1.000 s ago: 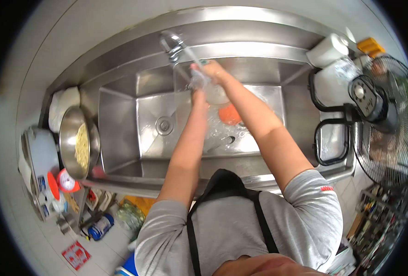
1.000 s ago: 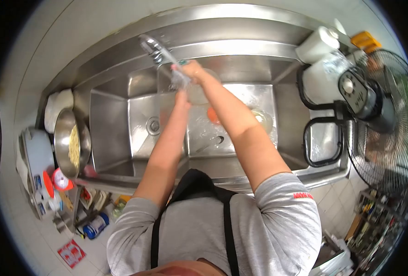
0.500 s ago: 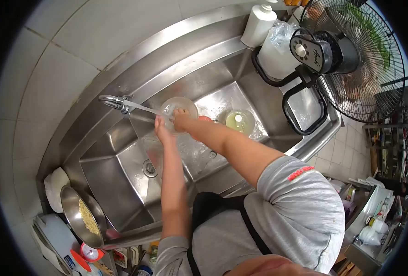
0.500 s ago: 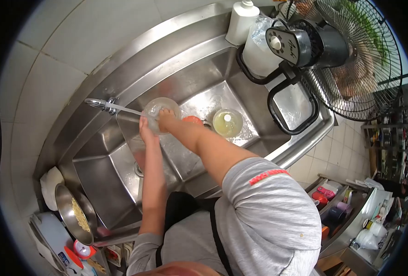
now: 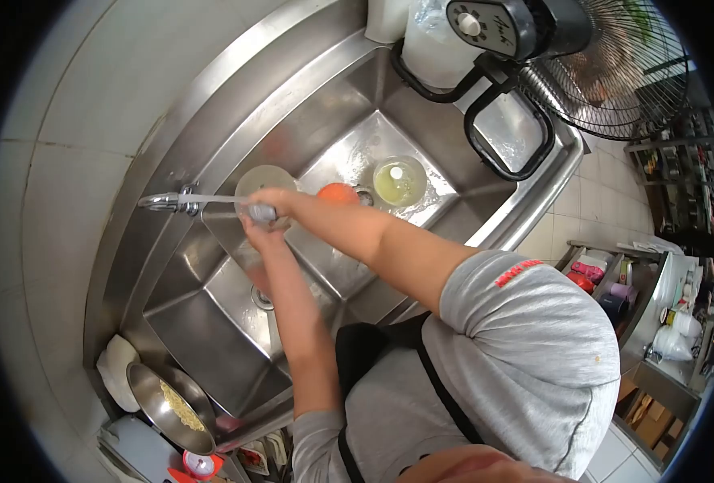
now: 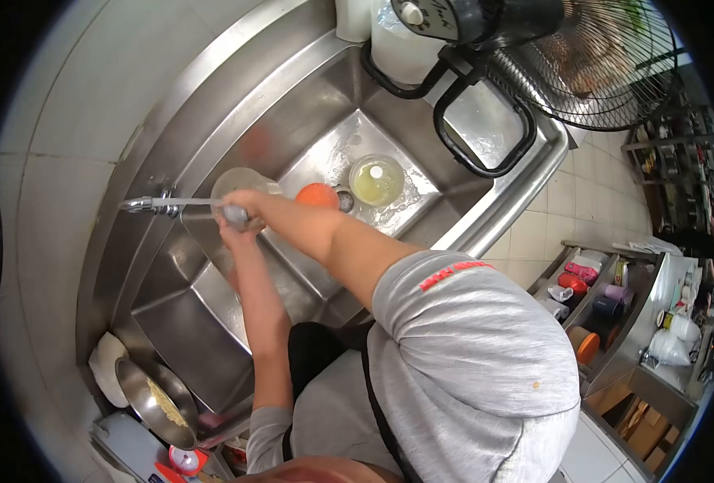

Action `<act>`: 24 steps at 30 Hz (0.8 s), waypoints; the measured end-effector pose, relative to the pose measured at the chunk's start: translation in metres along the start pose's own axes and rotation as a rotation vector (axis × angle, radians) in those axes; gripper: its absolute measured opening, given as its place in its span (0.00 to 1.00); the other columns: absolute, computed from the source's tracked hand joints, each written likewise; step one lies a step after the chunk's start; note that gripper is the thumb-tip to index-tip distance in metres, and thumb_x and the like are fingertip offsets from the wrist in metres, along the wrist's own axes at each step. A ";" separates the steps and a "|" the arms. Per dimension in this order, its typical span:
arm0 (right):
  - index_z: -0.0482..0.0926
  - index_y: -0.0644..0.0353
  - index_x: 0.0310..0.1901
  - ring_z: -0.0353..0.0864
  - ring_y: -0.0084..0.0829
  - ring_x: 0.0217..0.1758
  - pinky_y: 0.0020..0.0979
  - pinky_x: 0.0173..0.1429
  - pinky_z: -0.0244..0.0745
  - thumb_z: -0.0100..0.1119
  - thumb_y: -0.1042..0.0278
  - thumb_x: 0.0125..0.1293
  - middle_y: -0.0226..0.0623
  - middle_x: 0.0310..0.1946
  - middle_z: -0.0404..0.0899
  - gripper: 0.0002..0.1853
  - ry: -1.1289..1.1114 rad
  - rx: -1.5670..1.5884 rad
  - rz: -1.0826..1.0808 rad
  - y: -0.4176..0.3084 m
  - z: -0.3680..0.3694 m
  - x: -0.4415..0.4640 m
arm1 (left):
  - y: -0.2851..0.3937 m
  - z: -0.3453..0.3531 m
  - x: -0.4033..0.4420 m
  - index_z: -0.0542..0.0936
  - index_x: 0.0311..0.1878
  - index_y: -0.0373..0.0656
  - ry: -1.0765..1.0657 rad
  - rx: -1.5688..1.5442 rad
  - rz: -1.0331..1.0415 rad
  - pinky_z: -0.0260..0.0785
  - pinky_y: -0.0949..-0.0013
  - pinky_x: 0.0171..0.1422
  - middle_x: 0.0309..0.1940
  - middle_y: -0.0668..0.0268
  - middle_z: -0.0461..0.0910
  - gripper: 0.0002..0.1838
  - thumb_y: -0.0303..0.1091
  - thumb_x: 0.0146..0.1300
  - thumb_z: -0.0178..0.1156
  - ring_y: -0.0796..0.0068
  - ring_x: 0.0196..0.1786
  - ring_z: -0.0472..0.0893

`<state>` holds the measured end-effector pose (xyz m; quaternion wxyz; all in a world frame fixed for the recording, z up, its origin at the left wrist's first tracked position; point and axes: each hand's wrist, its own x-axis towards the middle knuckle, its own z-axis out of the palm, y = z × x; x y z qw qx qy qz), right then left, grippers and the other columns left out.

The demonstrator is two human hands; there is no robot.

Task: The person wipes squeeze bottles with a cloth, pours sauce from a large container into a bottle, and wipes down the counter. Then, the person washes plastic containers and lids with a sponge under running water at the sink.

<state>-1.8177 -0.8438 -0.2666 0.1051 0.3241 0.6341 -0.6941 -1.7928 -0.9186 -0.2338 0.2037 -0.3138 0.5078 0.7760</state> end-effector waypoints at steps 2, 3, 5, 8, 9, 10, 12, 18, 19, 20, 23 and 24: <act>0.79 0.54 0.43 0.80 0.44 0.45 0.41 0.44 0.75 0.57 0.72 0.51 0.54 0.43 0.77 0.15 -0.041 0.287 0.070 -0.011 -0.010 -0.010 | -0.019 -0.018 0.037 0.65 0.63 0.51 -0.158 -0.030 -0.025 0.58 0.39 0.57 0.61 0.61 0.65 0.23 0.46 0.66 0.41 0.57 0.64 0.62; 0.79 0.51 0.43 0.80 0.44 0.44 0.41 0.44 0.76 0.56 0.75 0.51 0.55 0.43 0.77 0.16 -0.059 0.436 0.110 -0.012 -0.011 -0.015 | -0.019 -0.019 0.034 0.65 0.63 0.51 -0.140 -0.021 -0.022 0.58 0.39 0.57 0.61 0.61 0.65 0.23 0.46 0.66 0.41 0.57 0.64 0.62; 0.79 0.60 0.38 0.82 0.35 0.38 0.37 0.32 0.77 0.53 0.79 0.51 0.49 0.35 0.80 0.12 0.034 0.306 -0.047 -0.012 -0.014 -0.021 | -0.025 -0.014 0.035 0.65 0.63 0.49 -0.061 0.026 0.025 0.59 0.39 0.57 0.61 0.61 0.65 0.24 0.43 0.65 0.41 0.56 0.64 0.64; 0.81 0.57 0.35 0.82 0.43 0.37 0.39 0.40 0.77 0.58 0.74 0.46 0.54 0.34 0.79 0.12 0.099 -0.059 -0.294 -0.010 -0.021 -0.029 | -0.027 -0.011 0.042 0.66 0.62 0.45 -0.154 -0.010 0.037 0.61 0.43 0.57 0.56 0.58 0.70 0.23 0.38 0.64 0.43 0.55 0.57 0.71; 0.81 0.60 0.33 0.82 0.44 0.38 0.39 0.41 0.77 0.58 0.72 0.46 0.53 0.33 0.80 0.10 0.112 -0.241 -0.289 -0.013 -0.023 -0.033 | -0.026 -0.008 0.042 0.66 0.61 0.43 -0.162 0.024 0.051 0.63 0.45 0.57 0.54 0.57 0.71 0.22 0.36 0.64 0.44 0.55 0.55 0.73; 0.82 0.62 0.32 0.82 0.44 0.38 0.40 0.42 0.77 0.59 0.70 0.45 0.52 0.31 0.81 0.10 0.121 -0.420 -0.282 -0.014 -0.023 -0.039 | -0.026 -0.006 0.042 0.66 0.61 0.43 -0.154 0.027 0.052 0.63 0.45 0.57 0.54 0.57 0.71 0.22 0.36 0.64 0.44 0.55 0.55 0.73; 0.81 0.62 0.36 0.81 0.44 0.38 0.39 0.42 0.76 0.56 0.67 0.49 0.52 0.33 0.80 0.13 0.073 -0.599 -0.313 -0.013 -0.033 -0.033 | -0.024 0.001 0.039 0.68 0.59 0.41 -0.123 0.101 0.061 0.66 0.52 0.55 0.51 0.56 0.73 0.20 0.33 0.63 0.48 0.59 0.52 0.75; 0.79 0.61 0.44 0.79 0.45 0.46 0.39 0.50 0.72 0.54 0.37 0.53 0.49 0.39 0.80 0.31 0.029 -0.886 -0.406 -0.031 -0.095 -0.101 | -0.030 0.015 0.019 0.70 0.58 0.40 -0.145 0.302 0.235 0.67 0.61 0.55 0.52 0.56 0.73 0.19 0.27 0.62 0.50 0.64 0.51 0.74; 0.78 0.60 0.46 0.78 0.45 0.47 0.39 0.52 0.71 0.55 0.36 0.53 0.49 0.40 0.79 0.33 0.109 -0.874 -0.448 -0.031 -0.107 -0.117 | -0.032 0.015 0.017 0.70 0.58 0.40 -0.145 0.300 0.238 0.67 0.61 0.55 0.52 0.56 0.73 0.19 0.27 0.62 0.50 0.64 0.51 0.74; 0.77 0.58 0.47 0.78 0.45 0.47 0.38 0.51 0.71 0.55 0.38 0.54 0.49 0.41 0.79 0.31 0.084 -0.854 -0.423 -0.034 -0.121 -0.134 | -0.034 0.013 0.015 0.71 0.57 0.40 -0.164 0.405 0.324 0.66 0.62 0.55 0.51 0.57 0.74 0.19 0.26 0.62 0.50 0.66 0.52 0.74; 0.77 0.53 0.46 0.78 0.44 0.45 0.37 0.49 0.72 0.57 0.45 0.55 0.48 0.39 0.80 0.23 0.183 -0.766 -0.392 -0.045 -0.172 -0.189 | -0.042 0.005 0.034 0.75 0.53 0.40 -0.239 0.591 0.467 0.66 0.65 0.55 0.48 0.59 0.77 0.17 0.26 0.61 0.52 0.69 0.52 0.75; 0.77 0.54 0.46 0.79 0.42 0.45 0.36 0.50 0.72 0.58 0.47 0.55 0.47 0.40 0.80 0.22 0.224 -0.716 -0.371 -0.050 -0.192 -0.214 | -0.044 0.005 0.042 0.79 0.50 0.42 -0.277 0.679 0.527 0.66 0.66 0.55 0.46 0.60 0.79 0.15 0.27 0.60 0.53 0.71 0.52 0.75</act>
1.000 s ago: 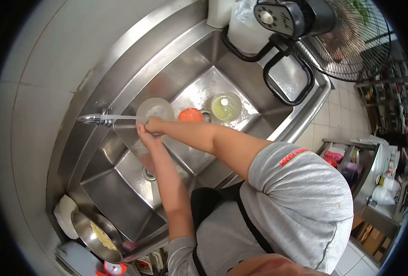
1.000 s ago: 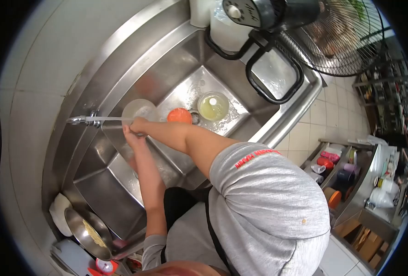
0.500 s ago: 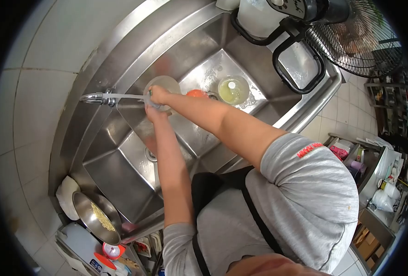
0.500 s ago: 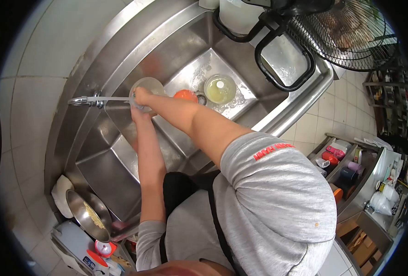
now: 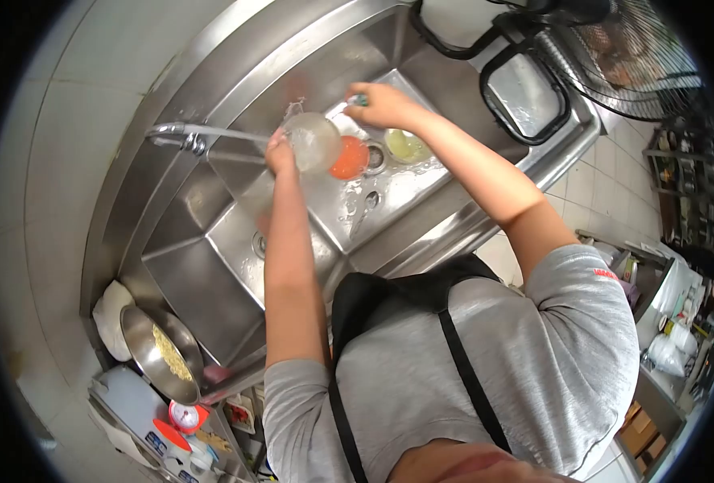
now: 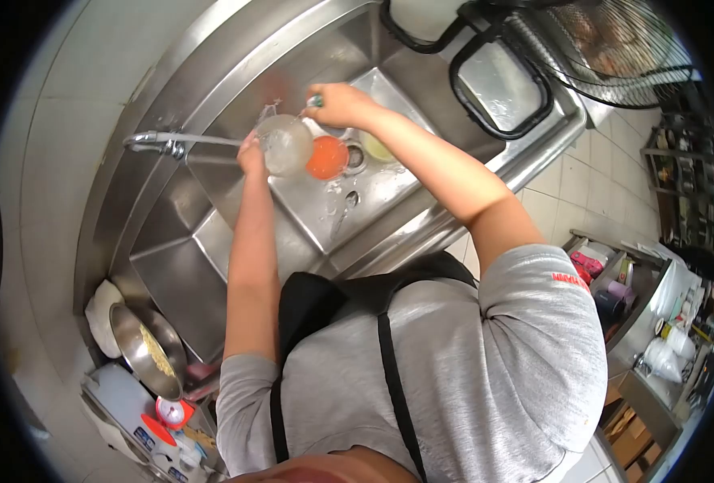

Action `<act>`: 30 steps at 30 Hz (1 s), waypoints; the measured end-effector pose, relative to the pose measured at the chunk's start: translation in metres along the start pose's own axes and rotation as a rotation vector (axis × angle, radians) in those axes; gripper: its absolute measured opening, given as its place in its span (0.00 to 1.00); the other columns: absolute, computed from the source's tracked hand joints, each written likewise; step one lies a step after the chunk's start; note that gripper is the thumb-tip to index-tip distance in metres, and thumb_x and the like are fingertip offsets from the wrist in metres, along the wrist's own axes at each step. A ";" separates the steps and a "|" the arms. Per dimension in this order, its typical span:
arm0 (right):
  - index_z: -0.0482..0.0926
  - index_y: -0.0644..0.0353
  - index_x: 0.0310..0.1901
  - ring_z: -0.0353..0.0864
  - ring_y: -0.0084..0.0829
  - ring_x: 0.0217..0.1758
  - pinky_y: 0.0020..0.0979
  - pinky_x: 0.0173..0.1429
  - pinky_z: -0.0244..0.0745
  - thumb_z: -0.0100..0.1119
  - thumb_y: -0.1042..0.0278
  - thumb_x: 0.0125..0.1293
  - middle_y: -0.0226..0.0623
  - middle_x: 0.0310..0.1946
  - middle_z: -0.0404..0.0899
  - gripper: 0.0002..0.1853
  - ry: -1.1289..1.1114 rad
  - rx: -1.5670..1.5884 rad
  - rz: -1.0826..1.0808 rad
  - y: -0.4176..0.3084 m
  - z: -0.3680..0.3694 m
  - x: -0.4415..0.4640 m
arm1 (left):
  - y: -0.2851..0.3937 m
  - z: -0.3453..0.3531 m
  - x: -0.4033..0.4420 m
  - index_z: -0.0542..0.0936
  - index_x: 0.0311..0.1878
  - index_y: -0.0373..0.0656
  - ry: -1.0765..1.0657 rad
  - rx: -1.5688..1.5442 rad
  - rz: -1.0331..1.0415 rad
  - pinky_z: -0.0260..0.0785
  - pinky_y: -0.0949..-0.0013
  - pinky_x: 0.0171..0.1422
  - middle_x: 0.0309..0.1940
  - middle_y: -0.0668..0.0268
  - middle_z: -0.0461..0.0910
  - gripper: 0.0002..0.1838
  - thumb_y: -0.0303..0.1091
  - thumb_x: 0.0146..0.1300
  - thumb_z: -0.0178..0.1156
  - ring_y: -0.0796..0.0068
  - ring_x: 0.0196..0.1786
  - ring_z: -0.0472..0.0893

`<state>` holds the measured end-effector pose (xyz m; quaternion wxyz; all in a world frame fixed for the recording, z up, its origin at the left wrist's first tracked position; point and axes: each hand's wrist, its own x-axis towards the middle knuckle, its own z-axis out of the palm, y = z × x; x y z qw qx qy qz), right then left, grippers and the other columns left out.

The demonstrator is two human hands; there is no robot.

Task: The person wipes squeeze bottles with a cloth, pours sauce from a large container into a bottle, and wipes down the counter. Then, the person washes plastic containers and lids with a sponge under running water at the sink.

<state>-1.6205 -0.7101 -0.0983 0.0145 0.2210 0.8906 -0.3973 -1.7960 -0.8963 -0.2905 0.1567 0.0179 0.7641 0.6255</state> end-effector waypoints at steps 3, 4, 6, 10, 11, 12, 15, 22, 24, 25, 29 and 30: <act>0.78 0.53 0.45 0.80 0.33 0.42 0.31 0.47 0.73 0.58 0.51 0.55 0.42 0.37 0.80 0.19 0.160 0.226 0.214 0.026 -0.063 -0.062 | 0.040 -0.005 -0.024 0.83 0.44 0.47 0.055 0.428 0.100 0.67 0.66 0.54 0.43 0.59 0.81 0.12 0.28 0.57 0.56 0.66 0.49 0.77; 0.78 0.53 0.44 0.79 0.29 0.40 0.29 0.45 0.73 0.59 0.50 0.55 0.40 0.36 0.80 0.19 0.237 0.257 0.236 0.035 -0.083 -0.081 | 0.045 -0.007 -0.025 0.83 0.44 0.47 0.046 0.422 0.104 0.67 0.66 0.54 0.43 0.59 0.81 0.12 0.28 0.57 0.56 0.66 0.49 0.77; 0.78 0.52 0.44 0.78 0.26 0.38 0.27 0.43 0.72 0.59 0.51 0.55 0.35 0.34 0.80 0.19 0.362 0.277 0.291 0.065 -0.110 -0.115 | 0.045 -0.018 -0.029 0.84 0.41 0.50 0.068 0.848 0.473 0.68 0.62 0.51 0.37 0.56 0.81 0.10 0.31 0.55 0.58 0.58 0.45 0.78; 0.78 0.53 0.42 0.72 0.18 0.27 0.20 0.29 0.66 0.56 0.52 0.59 0.29 0.29 0.76 0.16 0.402 0.355 0.350 0.096 -0.125 -0.144 | 0.043 -0.033 -0.023 0.80 0.40 0.47 -0.177 0.950 0.674 0.68 0.56 0.47 0.36 0.56 0.77 0.09 0.29 0.56 0.55 0.55 0.43 0.76; 0.78 0.53 0.43 0.71 0.17 0.27 0.19 0.29 0.65 0.56 0.52 0.59 0.28 0.29 0.76 0.16 0.362 0.375 0.396 0.093 -0.122 -0.145 | 0.046 -0.033 -0.030 0.77 0.42 0.46 -0.266 0.982 0.739 0.68 0.57 0.47 0.37 0.57 0.75 0.10 0.29 0.56 0.54 0.55 0.43 0.75; 0.78 0.53 0.43 0.71 0.18 0.27 0.19 0.30 0.65 0.57 0.52 0.59 0.27 0.29 0.76 0.16 0.343 0.309 0.394 0.090 -0.116 -0.144 | 0.049 -0.036 -0.041 0.77 0.42 0.46 -0.252 0.996 0.720 0.68 0.57 0.47 0.37 0.57 0.75 0.10 0.29 0.56 0.54 0.55 0.43 0.75; 0.77 0.55 0.43 0.77 0.27 0.34 0.27 0.40 0.70 0.59 0.49 0.55 0.39 0.29 0.78 0.20 0.196 -0.008 0.336 0.093 -0.094 -0.121 | 0.044 -0.029 -0.071 0.70 0.46 0.49 -0.360 1.243 0.781 0.71 0.56 0.43 0.42 0.60 0.71 0.14 0.29 0.54 0.54 0.55 0.42 0.76; 0.77 0.58 0.49 0.77 0.44 0.51 0.34 0.54 0.71 0.55 0.54 0.55 0.46 0.46 0.78 0.22 -0.316 -0.535 0.236 0.078 0.000 -0.015 | 0.007 0.010 -0.158 0.69 0.47 0.49 -0.316 1.883 0.953 0.68 0.71 0.22 0.37 0.67 0.65 0.17 0.29 0.52 0.56 0.73 0.30 0.71; 0.77 0.58 0.50 0.77 0.43 0.52 0.35 0.55 0.72 0.53 0.56 0.56 0.43 0.48 0.78 0.21 -0.394 -0.644 0.233 0.080 0.024 0.010 | -0.015 0.037 -0.166 0.69 0.47 0.46 -0.312 2.079 0.942 0.65 0.75 0.18 0.36 0.66 0.63 0.16 0.28 0.53 0.55 0.77 0.27 0.68; 0.77 0.57 0.49 0.77 0.41 0.53 0.36 0.54 0.72 0.52 0.58 0.56 0.42 0.49 0.78 0.21 -0.440 -0.688 0.297 0.078 0.033 0.018 | -0.046 0.054 -0.170 0.68 0.46 0.44 -0.236 2.333 0.719 0.61 0.75 0.14 0.35 0.65 0.62 0.16 0.28 0.52 0.55 0.76 0.26 0.67; 0.79 0.57 0.47 0.76 0.36 0.54 0.39 0.54 0.73 0.51 0.62 0.54 0.41 0.50 0.77 0.19 -0.484 -0.713 0.464 0.103 0.063 0.048 | -0.102 0.080 -0.183 0.70 0.42 0.37 -0.107 2.646 0.434 0.55 0.73 0.09 0.34 0.63 0.60 0.13 0.24 0.50 0.52 0.76 0.23 0.65; 0.79 0.57 0.47 0.76 0.36 0.54 0.39 0.54 0.73 0.51 0.62 0.54 0.41 0.50 0.77 0.19 -0.488 -0.718 0.460 0.117 0.069 0.056 | -0.100 0.087 -0.188 0.72 0.42 0.35 -0.225 2.729 0.349 0.56 0.72 0.09 0.35 0.62 0.61 0.13 0.24 0.51 0.52 0.75 0.23 0.65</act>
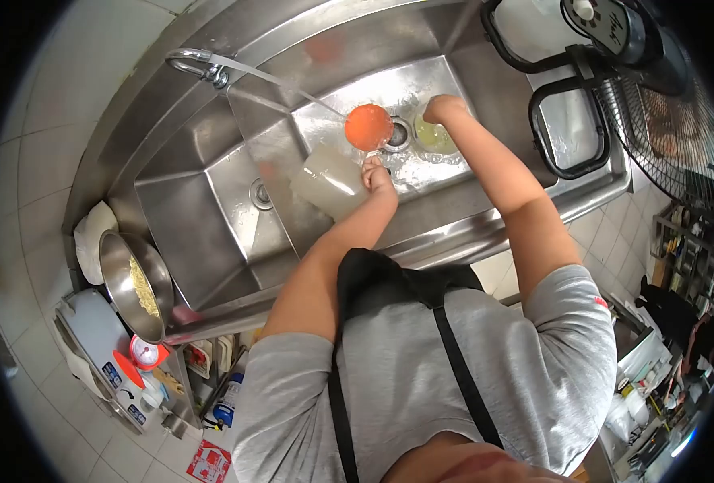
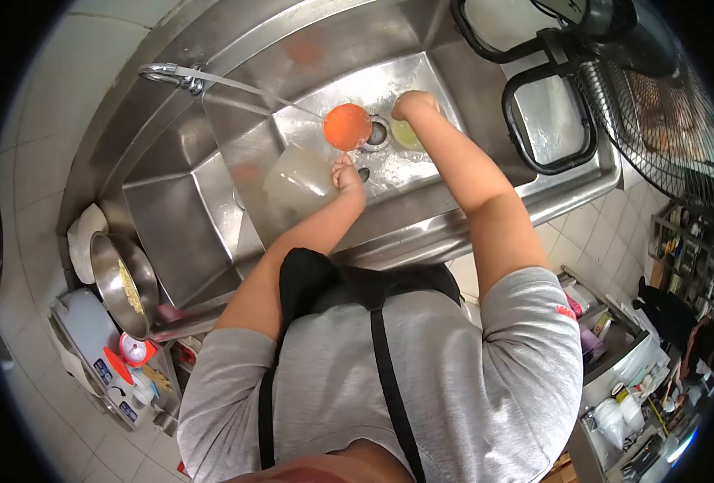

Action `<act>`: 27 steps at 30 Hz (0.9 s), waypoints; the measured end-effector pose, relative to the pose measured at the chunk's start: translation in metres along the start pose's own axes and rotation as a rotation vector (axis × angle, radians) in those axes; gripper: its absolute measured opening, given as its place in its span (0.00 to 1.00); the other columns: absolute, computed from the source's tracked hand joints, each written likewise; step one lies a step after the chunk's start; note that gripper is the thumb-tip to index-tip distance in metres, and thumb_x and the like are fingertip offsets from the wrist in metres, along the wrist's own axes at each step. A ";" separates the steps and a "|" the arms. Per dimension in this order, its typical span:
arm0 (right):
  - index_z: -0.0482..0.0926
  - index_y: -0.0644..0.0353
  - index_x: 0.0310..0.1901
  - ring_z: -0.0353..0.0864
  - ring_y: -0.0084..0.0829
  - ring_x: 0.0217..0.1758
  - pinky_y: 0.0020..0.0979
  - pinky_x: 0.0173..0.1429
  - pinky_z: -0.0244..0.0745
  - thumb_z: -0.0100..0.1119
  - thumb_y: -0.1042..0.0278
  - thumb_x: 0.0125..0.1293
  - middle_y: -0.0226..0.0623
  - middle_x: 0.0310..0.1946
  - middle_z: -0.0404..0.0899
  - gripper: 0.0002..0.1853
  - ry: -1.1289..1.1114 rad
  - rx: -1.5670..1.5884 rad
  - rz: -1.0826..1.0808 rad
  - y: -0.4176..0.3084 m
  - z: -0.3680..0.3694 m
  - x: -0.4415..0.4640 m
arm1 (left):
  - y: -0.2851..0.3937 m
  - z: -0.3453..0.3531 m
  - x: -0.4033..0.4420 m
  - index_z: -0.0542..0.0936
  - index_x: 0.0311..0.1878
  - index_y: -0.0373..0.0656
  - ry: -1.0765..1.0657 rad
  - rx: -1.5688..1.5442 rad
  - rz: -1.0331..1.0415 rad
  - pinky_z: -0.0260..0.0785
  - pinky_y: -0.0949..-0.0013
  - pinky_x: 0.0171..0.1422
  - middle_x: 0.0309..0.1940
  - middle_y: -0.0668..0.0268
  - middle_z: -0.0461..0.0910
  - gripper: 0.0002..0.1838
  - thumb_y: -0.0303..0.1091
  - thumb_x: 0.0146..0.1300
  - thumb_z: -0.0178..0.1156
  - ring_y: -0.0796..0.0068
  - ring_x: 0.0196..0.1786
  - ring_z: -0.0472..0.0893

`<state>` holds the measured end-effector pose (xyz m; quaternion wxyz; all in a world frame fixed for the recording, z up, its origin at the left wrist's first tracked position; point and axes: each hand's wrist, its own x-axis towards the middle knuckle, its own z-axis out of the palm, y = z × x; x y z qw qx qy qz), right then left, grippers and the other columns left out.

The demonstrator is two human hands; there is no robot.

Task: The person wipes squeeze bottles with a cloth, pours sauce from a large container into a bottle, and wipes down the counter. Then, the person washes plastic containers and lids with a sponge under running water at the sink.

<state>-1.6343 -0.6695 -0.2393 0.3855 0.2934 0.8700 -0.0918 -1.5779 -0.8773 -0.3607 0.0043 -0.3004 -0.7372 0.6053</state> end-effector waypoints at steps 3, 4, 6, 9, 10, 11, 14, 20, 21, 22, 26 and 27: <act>0.78 0.60 0.49 0.77 0.41 0.53 0.38 0.52 0.73 0.51 0.62 0.52 0.45 0.50 0.77 0.22 -0.139 0.053 0.010 0.014 0.023 0.043 | 0.000 -0.017 0.004 0.70 0.47 0.35 -0.126 -0.229 0.223 0.52 0.75 0.06 0.33 0.61 0.62 0.16 0.23 0.53 0.51 0.77 0.20 0.64; 0.78 0.60 0.49 0.77 0.41 0.53 0.38 0.53 0.72 0.52 0.61 0.52 0.47 0.50 0.76 0.22 -0.235 0.025 -0.079 0.020 0.029 0.056 | 0.002 -0.026 0.011 0.69 0.52 0.37 -0.278 -0.463 0.272 0.64 0.67 0.12 0.39 0.57 0.66 0.19 0.25 0.55 0.50 0.71 0.28 0.74; 0.78 0.59 0.48 0.77 0.41 0.52 0.37 0.55 0.70 0.54 0.56 0.50 0.49 0.47 0.78 0.24 -0.328 0.085 -0.120 0.030 0.046 0.076 | -0.031 -0.028 0.010 0.68 0.55 0.40 -0.184 -0.804 0.379 0.69 0.64 0.20 0.44 0.56 0.66 0.21 0.25 0.55 0.50 0.66 0.35 0.76; 0.74 0.58 0.53 0.72 0.39 0.58 0.37 0.63 0.63 0.59 0.53 0.51 0.49 0.52 0.74 0.28 -0.030 0.292 -0.128 0.042 0.093 0.109 | -0.054 -0.016 0.013 0.64 0.62 0.53 -0.088 -1.268 0.529 0.74 0.61 0.45 0.54 0.53 0.63 0.28 0.24 0.56 0.49 0.52 0.48 0.77; 0.68 0.54 0.59 0.61 0.42 0.66 0.40 0.67 0.57 0.61 0.46 0.49 0.51 0.63 0.60 0.36 0.030 0.330 0.000 0.037 0.099 0.101 | -0.058 -0.012 0.012 0.63 0.63 0.56 -0.085 -1.446 0.618 0.72 0.60 0.48 0.54 0.54 0.63 0.28 0.25 0.57 0.48 0.53 0.47 0.77; 0.64 0.51 0.62 0.57 0.46 0.68 0.44 0.67 0.56 0.58 0.42 0.51 0.51 0.66 0.52 0.38 0.034 0.335 0.035 0.030 0.114 0.107 | -0.060 -0.010 0.014 0.62 0.64 0.59 -0.077 -1.626 0.703 0.70 0.58 0.51 0.53 0.55 0.64 0.28 0.26 0.59 0.48 0.53 0.46 0.77; 0.56 0.42 0.67 0.43 0.51 0.71 0.49 0.68 0.49 0.58 0.41 0.51 0.45 0.70 0.38 0.41 -0.077 0.326 -0.016 0.019 0.171 0.137 | -0.023 0.006 0.021 0.62 0.64 0.58 0.044 -1.829 0.702 0.69 0.59 0.51 0.52 0.56 0.65 0.28 0.29 0.58 0.52 0.56 0.44 0.77; 0.61 0.38 0.62 0.50 0.42 0.69 0.45 0.66 0.53 0.67 0.48 0.46 0.39 0.65 0.51 0.40 0.234 -0.067 0.091 0.044 0.194 0.148 | 0.007 0.049 0.084 0.73 0.54 0.46 -0.522 -2.287 0.438 0.67 0.55 0.53 0.38 0.53 0.78 0.23 0.47 0.58 0.55 0.55 0.46 0.78; 0.61 0.38 0.62 0.50 0.42 0.69 0.45 0.66 0.53 0.67 0.48 0.46 0.39 0.65 0.51 0.40 0.231 -0.071 0.089 0.038 0.185 0.139 | 0.015 0.057 0.094 0.75 0.50 0.43 -0.422 -2.202 0.167 0.70 0.56 0.48 0.35 0.54 0.79 0.22 0.49 0.60 0.53 0.57 0.43 0.79; 0.62 0.38 0.62 0.49 0.42 0.69 0.45 0.66 0.55 0.66 0.46 0.48 0.37 0.65 0.50 0.38 0.121 -0.140 -0.022 0.034 0.176 0.128 | 0.022 0.066 0.103 0.76 0.47 0.40 -0.321 -2.091 -0.086 0.72 0.57 0.44 0.33 0.55 0.81 0.23 0.51 0.61 0.51 0.59 0.39 0.81; 0.64 0.42 0.60 0.49 0.45 0.69 0.40 0.63 0.62 0.67 0.55 0.48 0.39 0.65 0.49 0.35 0.019 -0.054 -0.049 0.052 0.171 0.130 | 0.053 0.087 0.135 0.77 0.43 0.38 -0.891 -2.367 -0.360 0.75 0.62 0.30 0.33 0.57 0.81 0.20 0.47 0.60 0.54 0.63 0.29 0.82; 0.64 0.43 0.59 0.49 0.45 0.69 0.37 0.63 0.62 0.69 0.59 0.46 0.41 0.65 0.48 0.36 0.018 0.130 0.072 0.052 0.170 0.131 | 0.056 0.087 0.139 0.77 0.42 0.38 -1.008 -2.395 -0.402 0.74 0.64 0.27 0.32 0.57 0.81 0.17 0.44 0.60 0.55 0.65 0.25 0.82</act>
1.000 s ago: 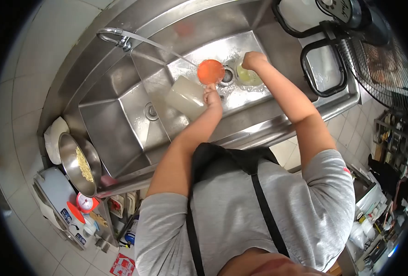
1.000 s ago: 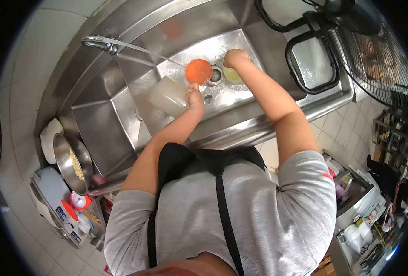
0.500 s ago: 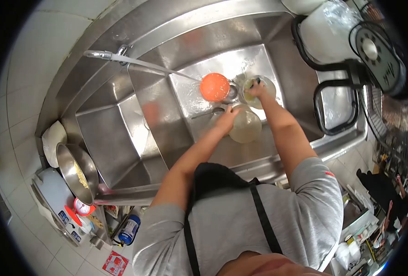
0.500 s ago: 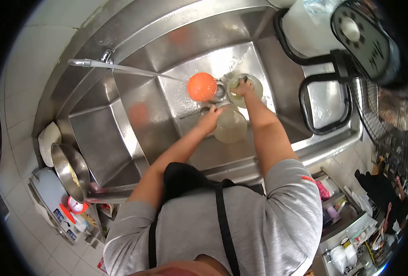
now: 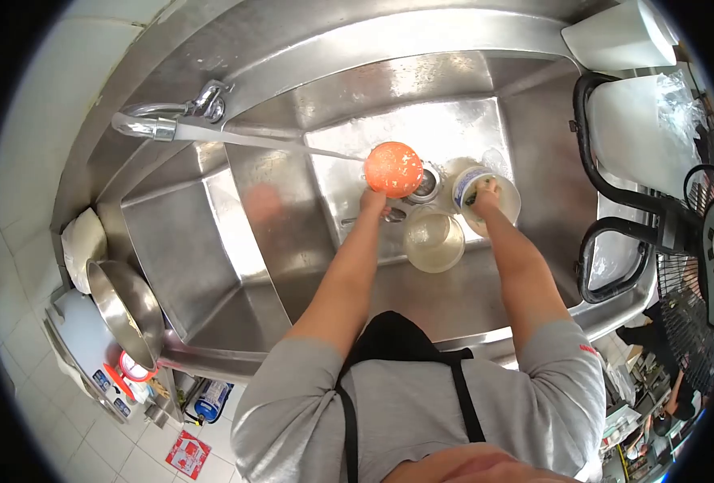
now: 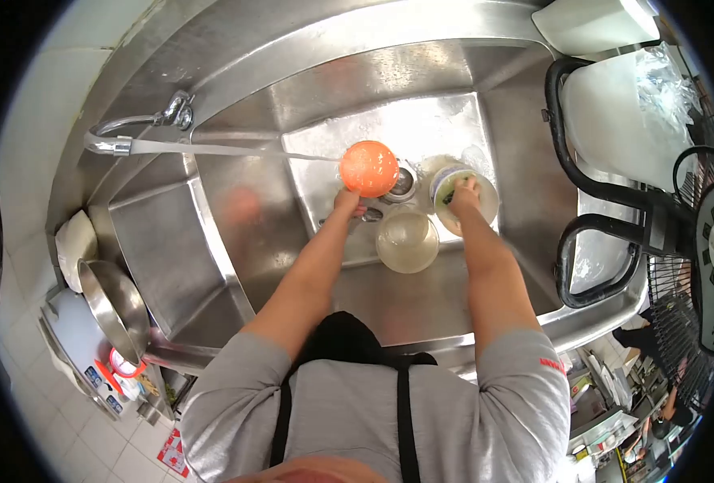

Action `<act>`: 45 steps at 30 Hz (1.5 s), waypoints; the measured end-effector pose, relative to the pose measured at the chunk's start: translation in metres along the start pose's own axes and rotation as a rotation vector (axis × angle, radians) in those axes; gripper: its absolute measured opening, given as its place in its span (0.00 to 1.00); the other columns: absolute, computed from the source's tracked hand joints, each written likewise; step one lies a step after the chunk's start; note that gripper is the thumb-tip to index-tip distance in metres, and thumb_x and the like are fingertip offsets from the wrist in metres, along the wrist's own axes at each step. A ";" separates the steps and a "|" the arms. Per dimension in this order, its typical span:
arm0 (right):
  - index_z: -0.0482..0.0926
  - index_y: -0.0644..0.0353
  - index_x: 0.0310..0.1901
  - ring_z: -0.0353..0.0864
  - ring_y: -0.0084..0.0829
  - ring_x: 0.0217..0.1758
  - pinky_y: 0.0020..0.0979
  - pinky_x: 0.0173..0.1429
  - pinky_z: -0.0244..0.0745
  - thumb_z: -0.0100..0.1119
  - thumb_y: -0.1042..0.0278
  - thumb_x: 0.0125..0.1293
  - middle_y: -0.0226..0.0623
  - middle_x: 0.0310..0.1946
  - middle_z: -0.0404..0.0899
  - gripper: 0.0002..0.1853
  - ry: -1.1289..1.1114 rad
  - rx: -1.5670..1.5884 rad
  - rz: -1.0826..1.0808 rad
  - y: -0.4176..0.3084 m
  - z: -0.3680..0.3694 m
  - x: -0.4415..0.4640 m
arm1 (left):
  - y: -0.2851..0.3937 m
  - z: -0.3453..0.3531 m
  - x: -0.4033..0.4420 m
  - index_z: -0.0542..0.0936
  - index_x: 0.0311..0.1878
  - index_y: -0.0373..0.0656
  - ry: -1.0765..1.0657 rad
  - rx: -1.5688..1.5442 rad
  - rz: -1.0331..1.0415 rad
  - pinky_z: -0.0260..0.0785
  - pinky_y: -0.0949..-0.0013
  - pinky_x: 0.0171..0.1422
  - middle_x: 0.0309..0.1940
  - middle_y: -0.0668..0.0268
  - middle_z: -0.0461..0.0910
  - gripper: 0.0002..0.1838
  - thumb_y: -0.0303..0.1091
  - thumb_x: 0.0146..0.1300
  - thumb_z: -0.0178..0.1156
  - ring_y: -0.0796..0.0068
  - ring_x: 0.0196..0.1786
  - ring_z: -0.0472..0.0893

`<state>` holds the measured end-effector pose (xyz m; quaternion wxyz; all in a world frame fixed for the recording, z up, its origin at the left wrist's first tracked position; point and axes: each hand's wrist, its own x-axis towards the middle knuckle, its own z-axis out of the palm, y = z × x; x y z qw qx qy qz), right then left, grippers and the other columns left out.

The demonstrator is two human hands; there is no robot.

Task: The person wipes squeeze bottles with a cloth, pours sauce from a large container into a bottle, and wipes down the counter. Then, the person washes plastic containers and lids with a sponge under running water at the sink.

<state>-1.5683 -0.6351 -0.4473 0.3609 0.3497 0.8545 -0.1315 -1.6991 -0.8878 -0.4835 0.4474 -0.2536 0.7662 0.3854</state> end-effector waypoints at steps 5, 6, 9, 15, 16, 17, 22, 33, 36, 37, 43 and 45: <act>0.65 0.47 0.60 0.75 0.44 0.47 0.33 0.50 0.72 0.54 0.76 0.38 0.50 0.49 0.71 0.38 -0.523 0.208 -0.273 0.026 -0.058 -0.003 | -0.009 -0.004 0.029 0.77 0.39 0.36 -0.035 -0.169 -0.037 0.74 0.69 0.22 0.28 0.58 0.80 0.12 0.35 0.56 0.57 0.69 0.23 0.82; 0.65 0.47 0.60 0.75 0.44 0.47 0.33 0.50 0.72 0.54 0.76 0.38 0.50 0.49 0.71 0.38 -0.523 0.210 -0.265 0.016 -0.089 -0.016 | -0.010 -0.007 0.031 0.77 0.37 0.36 0.042 -0.147 0.056 0.74 0.67 0.25 0.27 0.58 0.80 0.12 0.36 0.55 0.58 0.66 0.25 0.82; 0.63 0.47 0.61 0.74 0.45 0.48 0.44 0.42 0.74 0.55 0.72 0.38 0.50 0.50 0.72 0.40 -0.759 0.114 -0.248 0.001 -0.144 -0.041 | -0.014 -0.023 0.031 0.76 0.33 0.35 0.221 -0.027 0.255 0.74 0.64 0.32 0.27 0.59 0.80 0.12 0.36 0.51 0.61 0.61 0.29 0.81; 0.66 0.50 0.62 0.76 0.44 0.48 0.38 0.37 0.80 0.50 0.68 0.48 0.48 0.53 0.72 0.33 -0.544 0.342 -0.329 -0.057 -0.196 -0.093 | 0.025 -0.079 -0.070 0.63 0.53 0.34 0.364 0.165 0.410 0.70 0.64 0.49 0.38 0.48 0.77 0.35 0.32 0.41 0.66 0.57 0.41 0.79; 0.68 0.52 0.61 0.78 0.40 0.46 0.34 0.38 0.80 0.50 0.67 0.51 0.47 0.52 0.74 0.31 -0.497 0.357 -0.405 -0.069 -0.195 -0.102 | 0.009 -0.085 -0.054 0.67 0.51 0.33 0.407 0.059 0.476 0.69 0.66 0.51 0.39 0.51 0.78 0.30 0.32 0.42 0.65 0.59 0.44 0.79; 0.68 0.53 0.61 0.77 0.38 0.47 0.32 0.44 0.76 0.49 0.69 0.52 0.46 0.53 0.74 0.30 -0.425 0.315 -0.554 -0.082 -0.185 -0.097 | 0.009 -0.096 -0.062 0.69 0.49 0.34 0.322 -0.024 0.498 0.69 0.66 0.50 0.40 0.52 0.78 0.27 0.32 0.44 0.64 0.61 0.43 0.79; 0.69 0.59 0.60 0.73 0.31 0.52 0.28 0.59 0.64 0.46 0.69 0.57 0.41 0.51 0.75 0.26 -0.302 1.017 -0.801 -0.174 -0.122 -0.107 | 0.033 -0.123 -0.116 0.74 0.44 0.36 0.163 -0.383 0.468 0.68 0.66 0.50 0.41 0.57 0.78 0.16 0.36 0.55 0.59 0.68 0.43 0.77; 0.69 0.59 0.58 0.73 0.32 0.54 0.29 0.58 0.66 0.48 0.78 0.56 0.41 0.50 0.75 0.25 -0.199 1.551 -0.687 -0.260 -0.097 -0.143 | 0.107 -0.140 -0.152 0.71 0.55 0.41 -0.017 -0.899 0.700 0.71 0.67 0.50 0.47 0.61 0.76 0.22 0.47 0.66 0.51 0.69 0.47 0.77; 0.75 0.57 0.52 0.75 0.32 0.52 0.30 0.56 0.67 0.48 0.80 0.54 0.41 0.44 0.79 0.22 -0.117 1.148 -0.827 -0.242 -0.102 -0.139 | 0.112 -0.144 -0.158 0.68 0.58 0.39 -0.147 -0.786 0.619 0.71 0.65 0.53 0.50 0.60 0.75 0.27 0.50 0.65 0.51 0.68 0.50 0.77; 0.78 0.57 0.48 0.76 0.32 0.50 0.31 0.55 0.69 0.47 0.82 0.53 0.41 0.40 0.80 0.20 -0.021 0.813 -0.950 -0.232 -0.104 -0.132 | 0.115 -0.146 -0.160 0.68 0.58 0.39 -0.151 -0.785 0.620 0.71 0.65 0.53 0.50 0.60 0.75 0.27 0.50 0.65 0.51 0.68 0.50 0.77; 0.78 0.59 0.43 0.76 0.43 0.50 0.34 0.53 0.70 0.57 0.77 0.49 0.50 0.37 0.79 0.16 0.246 0.348 -0.858 -0.205 -0.128 -0.124 | 0.138 -0.128 -0.145 0.64 0.63 0.37 -0.303 -0.512 0.697 0.63 0.60 0.62 0.58 0.58 0.69 0.37 0.54 0.58 0.59 0.66 0.60 0.69; 0.77 0.58 0.46 0.75 0.39 0.53 0.32 0.54 0.69 0.61 0.73 0.48 0.49 0.37 0.80 0.19 0.200 0.462 -0.751 -0.209 -0.128 -0.117 | 0.146 -0.126 -0.150 0.62 0.64 0.37 -0.322 -0.516 0.683 0.61 0.59 0.64 0.60 0.57 0.67 0.40 0.55 0.56 0.61 0.67 0.63 0.67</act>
